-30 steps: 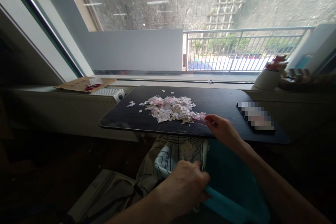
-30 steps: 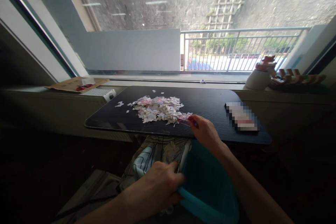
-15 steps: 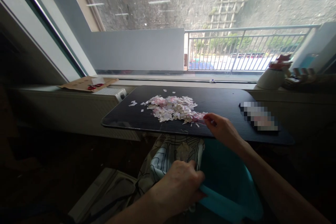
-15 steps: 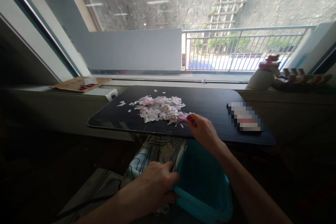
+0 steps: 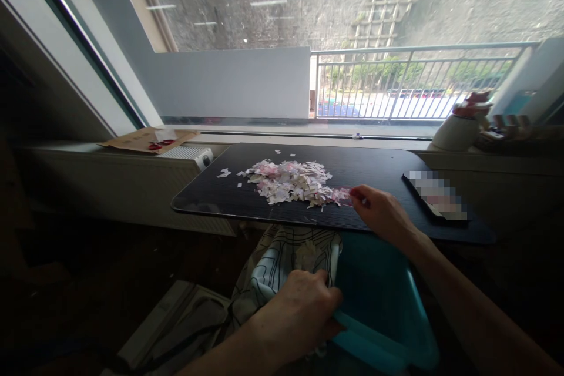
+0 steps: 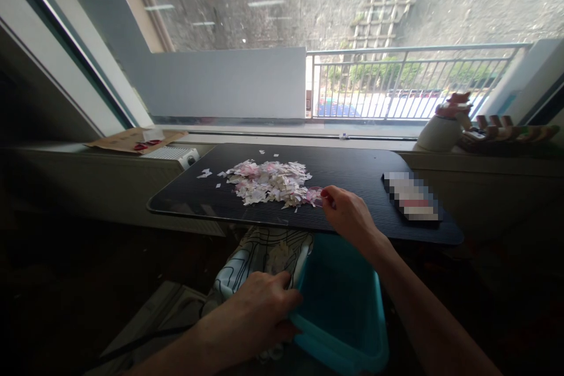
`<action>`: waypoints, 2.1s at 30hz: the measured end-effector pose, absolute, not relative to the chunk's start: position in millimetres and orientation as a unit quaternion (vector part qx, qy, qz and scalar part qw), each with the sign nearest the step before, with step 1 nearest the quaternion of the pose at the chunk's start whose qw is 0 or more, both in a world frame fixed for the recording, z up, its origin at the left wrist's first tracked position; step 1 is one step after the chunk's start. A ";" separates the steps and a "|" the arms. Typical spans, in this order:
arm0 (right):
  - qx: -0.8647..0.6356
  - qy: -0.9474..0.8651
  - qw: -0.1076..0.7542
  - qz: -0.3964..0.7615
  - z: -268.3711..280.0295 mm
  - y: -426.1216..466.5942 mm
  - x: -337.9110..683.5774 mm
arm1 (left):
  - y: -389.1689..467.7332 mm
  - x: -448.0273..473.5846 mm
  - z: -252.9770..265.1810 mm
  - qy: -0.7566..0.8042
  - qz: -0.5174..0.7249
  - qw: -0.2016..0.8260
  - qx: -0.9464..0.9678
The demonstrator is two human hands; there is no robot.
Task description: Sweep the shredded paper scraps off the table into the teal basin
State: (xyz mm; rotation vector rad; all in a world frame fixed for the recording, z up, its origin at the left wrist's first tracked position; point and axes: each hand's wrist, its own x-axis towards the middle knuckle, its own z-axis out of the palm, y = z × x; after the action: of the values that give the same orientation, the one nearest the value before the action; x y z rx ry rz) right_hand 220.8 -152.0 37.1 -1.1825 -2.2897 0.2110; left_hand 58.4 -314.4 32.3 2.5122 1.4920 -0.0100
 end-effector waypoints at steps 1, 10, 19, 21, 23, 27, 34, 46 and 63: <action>-0.433 -0.853 0.279 0.087 35.6 -150.0 218.1 | -314.4 58.0 31.9 0.510 -0.004 0.109 0.853; -0.418 -0.870 0.244 0.098 43.8 -153.6 216.4 | -313.0 56.8 33.7 0.512 -0.020 0.127 0.849; -0.415 -0.869 0.251 0.098 45.0 -155.4 230.1 | -313.6 56.9 34.6 0.511 -0.032 0.129 0.849; -0.417 -0.866 0.257 0.102 44.1 -155.2 235.3 | -313.2 56.4 34.8 0.511 -0.034 0.132 0.849; -0.427 -0.861 0.257 0.101 43.6 -155.3 239.8 | -313.0 55.5 34.1 0.514 -0.031 0.129 0.847; -0.456 -0.846 0.265 0.079 41.6 -153.7 242.2 | -314.2 52.6 30.8 0.515 -0.016 0.120 0.848; -0.472 -0.839 0.262 0.065 36.2 -143.3 241.7 | -316.0 49.3 30.0 0.521 -0.003 0.110 0.846; -0.469 -0.835 0.265 0.114 38.0 -146.3 252.1 | -316.4 46.5 26.4 0.520 0.004 0.116 0.846; -0.512 -0.814 0.262 0.083 36.0 -138.3 256.4 | -318.0 40.8 32.8 0.542 -0.015 0.155 0.826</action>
State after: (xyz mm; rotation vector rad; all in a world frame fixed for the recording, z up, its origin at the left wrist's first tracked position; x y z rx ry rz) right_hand 256.4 -138.3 36.0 -1.3863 -2.2020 0.2235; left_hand 40.8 -318.0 32.8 2.3661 1.5522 -0.0430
